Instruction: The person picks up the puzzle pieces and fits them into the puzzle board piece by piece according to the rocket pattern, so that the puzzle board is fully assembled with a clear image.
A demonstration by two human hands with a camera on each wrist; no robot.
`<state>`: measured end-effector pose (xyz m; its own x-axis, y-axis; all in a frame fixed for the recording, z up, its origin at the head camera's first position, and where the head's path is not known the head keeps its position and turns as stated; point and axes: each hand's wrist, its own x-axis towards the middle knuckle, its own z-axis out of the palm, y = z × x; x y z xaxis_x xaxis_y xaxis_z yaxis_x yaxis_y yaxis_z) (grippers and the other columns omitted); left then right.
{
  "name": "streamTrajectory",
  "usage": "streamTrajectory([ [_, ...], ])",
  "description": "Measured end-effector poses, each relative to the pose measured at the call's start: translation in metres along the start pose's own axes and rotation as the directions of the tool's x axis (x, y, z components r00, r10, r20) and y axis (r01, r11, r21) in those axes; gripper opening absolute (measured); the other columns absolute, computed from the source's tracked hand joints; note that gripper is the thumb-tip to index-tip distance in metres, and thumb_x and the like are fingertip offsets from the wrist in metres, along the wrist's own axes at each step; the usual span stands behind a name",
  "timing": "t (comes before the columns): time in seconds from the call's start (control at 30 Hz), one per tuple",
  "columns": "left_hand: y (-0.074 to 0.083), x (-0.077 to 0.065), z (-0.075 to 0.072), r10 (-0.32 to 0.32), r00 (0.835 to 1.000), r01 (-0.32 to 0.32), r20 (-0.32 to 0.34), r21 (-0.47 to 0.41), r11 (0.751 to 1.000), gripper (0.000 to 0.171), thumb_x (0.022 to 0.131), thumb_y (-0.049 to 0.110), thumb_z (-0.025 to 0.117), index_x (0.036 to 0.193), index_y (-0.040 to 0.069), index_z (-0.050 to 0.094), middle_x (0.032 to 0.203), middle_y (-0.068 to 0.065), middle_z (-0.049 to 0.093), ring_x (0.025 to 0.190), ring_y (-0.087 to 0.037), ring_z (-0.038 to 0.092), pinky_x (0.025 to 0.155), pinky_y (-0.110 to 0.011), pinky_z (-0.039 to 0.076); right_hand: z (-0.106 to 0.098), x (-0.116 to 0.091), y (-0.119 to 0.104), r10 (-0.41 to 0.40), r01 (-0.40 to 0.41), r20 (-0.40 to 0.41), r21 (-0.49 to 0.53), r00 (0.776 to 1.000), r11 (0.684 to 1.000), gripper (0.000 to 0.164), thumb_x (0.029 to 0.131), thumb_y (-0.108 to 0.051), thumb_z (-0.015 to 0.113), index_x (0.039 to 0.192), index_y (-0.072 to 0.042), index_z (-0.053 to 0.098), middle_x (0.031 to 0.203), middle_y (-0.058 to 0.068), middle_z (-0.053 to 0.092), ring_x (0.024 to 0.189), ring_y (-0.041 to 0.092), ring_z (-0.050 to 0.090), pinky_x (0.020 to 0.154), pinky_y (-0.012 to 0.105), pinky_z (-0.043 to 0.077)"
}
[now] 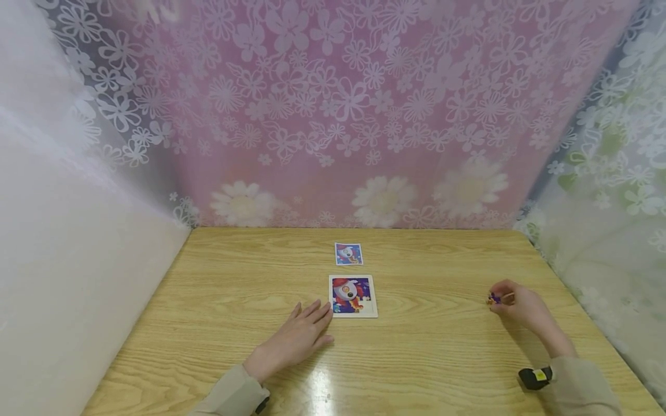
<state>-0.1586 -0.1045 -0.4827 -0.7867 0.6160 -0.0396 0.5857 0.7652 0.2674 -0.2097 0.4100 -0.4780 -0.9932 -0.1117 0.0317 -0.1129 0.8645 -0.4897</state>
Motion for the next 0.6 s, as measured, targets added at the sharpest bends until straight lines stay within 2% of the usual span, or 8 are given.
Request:
streamTrajectory([
  [0.13, 0.001, 0.000, -0.001, 0.000, 1.000, 0.000, 0.000, -0.009, 1.000, 0.061, 0.106, 0.040, 0.050, 0.153, 0.002, 0.042, 0.161, -0.013, 0.036, 0.151, -0.035, 0.028, 0.119, -0.064, 0.022, 0.004, 0.001, -0.003, 0.001, 0.001, -0.068, 0.029, 0.998, 1.000, 0.021, 0.094, -0.007, 0.071, 0.113, 0.003, 0.066, 0.102, 0.022, 0.070, 0.089, 0.039, 0.070, 0.065, 0.039, 0.056],
  [0.2, 0.001, 0.000, -0.001, -0.002, 1.000, 0.002, 0.002, -0.008, 1.000, 0.060, 0.106, 0.039, 0.050, 0.154, 0.002, 0.041, 0.162, -0.013, 0.036, 0.151, -0.035, 0.028, 0.119, -0.063, 0.022, 0.006, 0.002, -0.005, -0.007, 0.012, -0.106, 0.043, 0.994, 0.999, 0.021, 0.094, -0.008, 0.071, 0.113, 0.001, 0.069, 0.102, 0.020, 0.072, 0.086, 0.033, 0.072, 0.061, 0.031, 0.053],
  [0.3, 0.001, 0.000, -0.001, -0.004, 1.000, 0.004, 0.001, -0.003, 1.000, 0.060, 0.106, 0.039, 0.050, 0.153, 0.003, 0.042, 0.161, -0.013, 0.036, 0.151, -0.035, 0.028, 0.119, -0.063, 0.022, 0.008, 0.003, -0.011, -0.027, 0.039, -0.149, 0.078, 0.988, 0.996, 0.022, 0.094, -0.012, 0.073, 0.113, -0.001, 0.071, 0.100, 0.017, 0.073, 0.080, 0.018, 0.072, 0.060, 0.025, 0.051],
  [0.43, 0.002, 0.000, -0.001, -0.002, 1.000, 0.002, -0.003, 0.001, 1.000, 0.060, 0.106, 0.039, 0.050, 0.153, 0.002, 0.042, 0.161, -0.013, 0.037, 0.150, -0.036, 0.029, 0.119, -0.063, 0.023, 0.010, 0.006, -0.023, -0.037, 0.064, -0.171, 0.156, 0.985, 0.986, 0.026, 0.096, -0.012, 0.071, 0.117, 0.002, 0.070, 0.101, 0.019, 0.072, 0.075, 0.003, 0.068, 0.060, 0.023, 0.054],
  [0.6, 0.001, 0.000, -0.001, -0.003, 1.000, 0.003, -0.002, 0.004, 1.000, 0.060, 0.106, 0.039, 0.050, 0.153, 0.002, 0.042, 0.161, -0.013, 0.037, 0.151, -0.035, 0.029, 0.119, -0.063, 0.023, 0.015, 0.012, -0.040, -0.025, 0.073, -0.158, 0.307, 0.987, 0.949, 0.028, 0.098, -0.005, 0.067, 0.121, 0.010, 0.065, 0.104, 0.027, 0.068, 0.077, 0.007, 0.071, 0.067, 0.030, 0.062],
])
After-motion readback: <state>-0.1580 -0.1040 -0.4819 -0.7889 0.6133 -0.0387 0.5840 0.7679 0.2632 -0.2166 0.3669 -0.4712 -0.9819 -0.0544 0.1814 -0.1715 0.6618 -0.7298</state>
